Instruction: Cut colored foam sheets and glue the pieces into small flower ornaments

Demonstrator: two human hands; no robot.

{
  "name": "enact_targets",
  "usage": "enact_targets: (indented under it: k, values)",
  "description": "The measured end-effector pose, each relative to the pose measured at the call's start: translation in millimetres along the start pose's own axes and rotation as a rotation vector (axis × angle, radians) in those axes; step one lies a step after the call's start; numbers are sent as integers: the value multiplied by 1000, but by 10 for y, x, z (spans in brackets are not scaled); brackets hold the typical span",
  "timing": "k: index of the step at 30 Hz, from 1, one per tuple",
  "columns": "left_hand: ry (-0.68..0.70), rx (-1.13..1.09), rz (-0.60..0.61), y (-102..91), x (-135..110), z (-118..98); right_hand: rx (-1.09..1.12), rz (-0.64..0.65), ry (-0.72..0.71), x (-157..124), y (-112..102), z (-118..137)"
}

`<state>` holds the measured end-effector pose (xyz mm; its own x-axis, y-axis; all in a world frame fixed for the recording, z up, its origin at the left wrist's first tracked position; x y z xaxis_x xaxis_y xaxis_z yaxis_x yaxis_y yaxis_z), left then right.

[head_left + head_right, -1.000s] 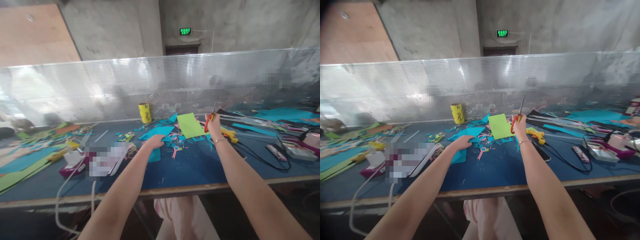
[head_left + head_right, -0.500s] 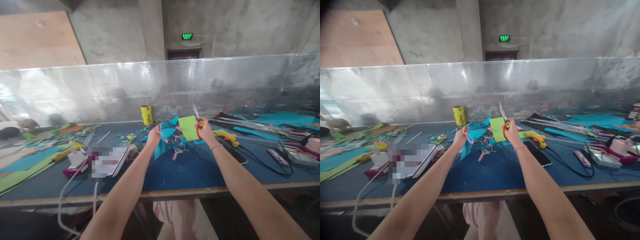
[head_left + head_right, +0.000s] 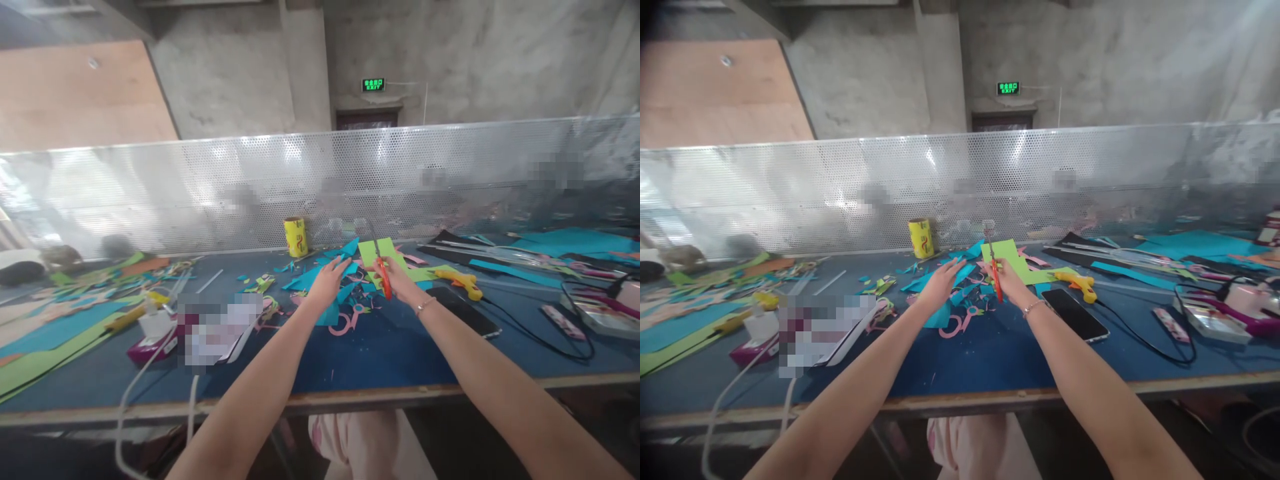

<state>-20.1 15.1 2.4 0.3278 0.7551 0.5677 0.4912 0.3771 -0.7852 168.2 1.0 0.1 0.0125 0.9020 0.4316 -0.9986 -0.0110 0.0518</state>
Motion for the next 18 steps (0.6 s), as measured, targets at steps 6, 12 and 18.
enact_targets:
  k: [6, 12, 18]
  values:
    - [235, 113, 96, 81, -72, -177, 155, -64, 93, -75, 124, 19]
    - [378, 208, 157, 48, -94, -282, 287, -121, 88, -5, 100, -57]
    - [281, 21, 64, -53, -110, -319, 271, -199, -60, 17, 45, 11]
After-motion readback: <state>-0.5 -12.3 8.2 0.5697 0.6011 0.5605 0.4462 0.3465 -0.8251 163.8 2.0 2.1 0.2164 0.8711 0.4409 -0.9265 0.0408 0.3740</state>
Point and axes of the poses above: each hand's wrist, its own x-axis towards the middle knuckle, its own y-axis out of the palm, z = x × y, the point moved 1 cm from there along x, towards the middle knuckle, and after that the axes turned 11 degrees about -y, right-handed, at the moved point
